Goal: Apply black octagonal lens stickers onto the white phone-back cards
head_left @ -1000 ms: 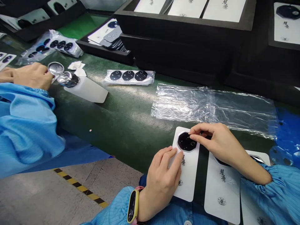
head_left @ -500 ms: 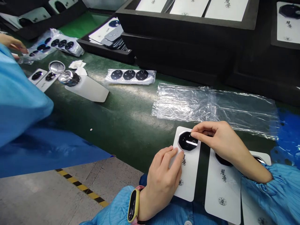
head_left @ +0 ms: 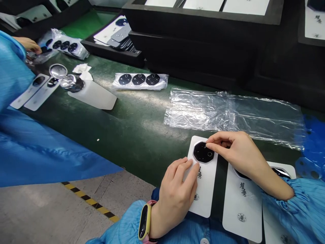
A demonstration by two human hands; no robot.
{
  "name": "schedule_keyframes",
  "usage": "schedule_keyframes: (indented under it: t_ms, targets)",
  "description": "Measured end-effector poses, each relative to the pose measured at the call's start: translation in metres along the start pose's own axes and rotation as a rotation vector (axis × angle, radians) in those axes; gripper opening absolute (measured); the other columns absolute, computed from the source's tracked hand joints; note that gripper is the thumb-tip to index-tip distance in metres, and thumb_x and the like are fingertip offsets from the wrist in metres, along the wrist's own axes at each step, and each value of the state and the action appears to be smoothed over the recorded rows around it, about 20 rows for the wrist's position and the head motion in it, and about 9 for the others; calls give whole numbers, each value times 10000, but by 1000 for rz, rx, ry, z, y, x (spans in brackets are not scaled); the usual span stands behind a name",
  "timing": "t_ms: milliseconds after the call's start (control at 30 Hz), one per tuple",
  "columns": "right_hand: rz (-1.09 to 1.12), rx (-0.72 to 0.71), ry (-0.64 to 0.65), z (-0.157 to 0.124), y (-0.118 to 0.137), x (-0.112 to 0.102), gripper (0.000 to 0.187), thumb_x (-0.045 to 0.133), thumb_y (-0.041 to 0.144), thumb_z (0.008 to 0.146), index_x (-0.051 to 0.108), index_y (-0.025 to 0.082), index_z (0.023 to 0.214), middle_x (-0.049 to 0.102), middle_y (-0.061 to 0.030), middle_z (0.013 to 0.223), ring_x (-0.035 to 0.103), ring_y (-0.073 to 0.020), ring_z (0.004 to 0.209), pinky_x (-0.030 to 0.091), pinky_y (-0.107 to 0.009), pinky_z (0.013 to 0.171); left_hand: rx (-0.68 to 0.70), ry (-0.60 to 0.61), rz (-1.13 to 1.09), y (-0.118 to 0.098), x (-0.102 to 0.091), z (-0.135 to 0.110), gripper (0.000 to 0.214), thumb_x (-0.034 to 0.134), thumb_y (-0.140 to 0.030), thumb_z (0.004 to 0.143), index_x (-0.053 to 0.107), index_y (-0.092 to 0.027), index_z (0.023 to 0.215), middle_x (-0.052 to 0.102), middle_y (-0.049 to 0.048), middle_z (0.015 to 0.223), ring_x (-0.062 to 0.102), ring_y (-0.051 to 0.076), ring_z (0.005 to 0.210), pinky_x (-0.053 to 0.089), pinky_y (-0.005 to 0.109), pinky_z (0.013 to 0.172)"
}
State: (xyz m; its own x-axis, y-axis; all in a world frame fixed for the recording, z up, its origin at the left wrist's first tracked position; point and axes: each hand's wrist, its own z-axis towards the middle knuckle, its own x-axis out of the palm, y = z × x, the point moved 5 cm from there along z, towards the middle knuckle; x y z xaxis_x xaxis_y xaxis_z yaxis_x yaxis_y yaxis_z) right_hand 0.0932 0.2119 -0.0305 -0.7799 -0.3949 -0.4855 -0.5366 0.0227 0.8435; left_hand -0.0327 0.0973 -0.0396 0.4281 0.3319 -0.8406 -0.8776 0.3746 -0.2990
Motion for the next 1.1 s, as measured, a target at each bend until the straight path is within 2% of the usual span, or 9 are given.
schedule_keyframes:
  t_ms: [367, 567, 867, 1100]
  targets:
    - [-30, -22, -17, 1, 4, -1, 122, 650, 141, 718, 687, 201, 619, 671, 18, 567, 603, -145, 522, 456, -251, 513, 8, 3, -12, 0, -1, 0, 221, 473, -47, 877, 613, -87, 1042, 636, 120, 948, 585, 237, 947, 573, 348, 774]
    - [-77, -81, -41, 0, 5, -2, 123, 644, 144, 723, 697, 206, 632, 649, 22, 540, 582, -142, 490, 457, -251, 500, 11, 20, -10, 0, 0, -1, 293, 462, -48, 879, 611, -100, 1126, 625, 115, 954, 585, 231, 952, 577, 351, 765]
    - [-185, -198, -90, -2, 2, -1, 126, 648, 148, 746, 713, 228, 673, 699, 13, 679, 615, -159, 584, 470, -281, 554, 29, 19, -9, 0, 0, 0, 292, 466, -34, 882, 615, -92, 1127, 598, 114, 961, 557, 232, 961, 571, 352, 780]
    - [-274, -278, -97, -3, 4, 1, 175, 653, 80, 766, 693, 221, 670, 689, 20, 686, 599, -152, 597, 463, -280, 567, 34, 20, -7, -1, 1, -1, 297, 474, -18, 875, 597, -81, 1138, 571, 114, 984, 541, 240, 970, 564, 357, 793]
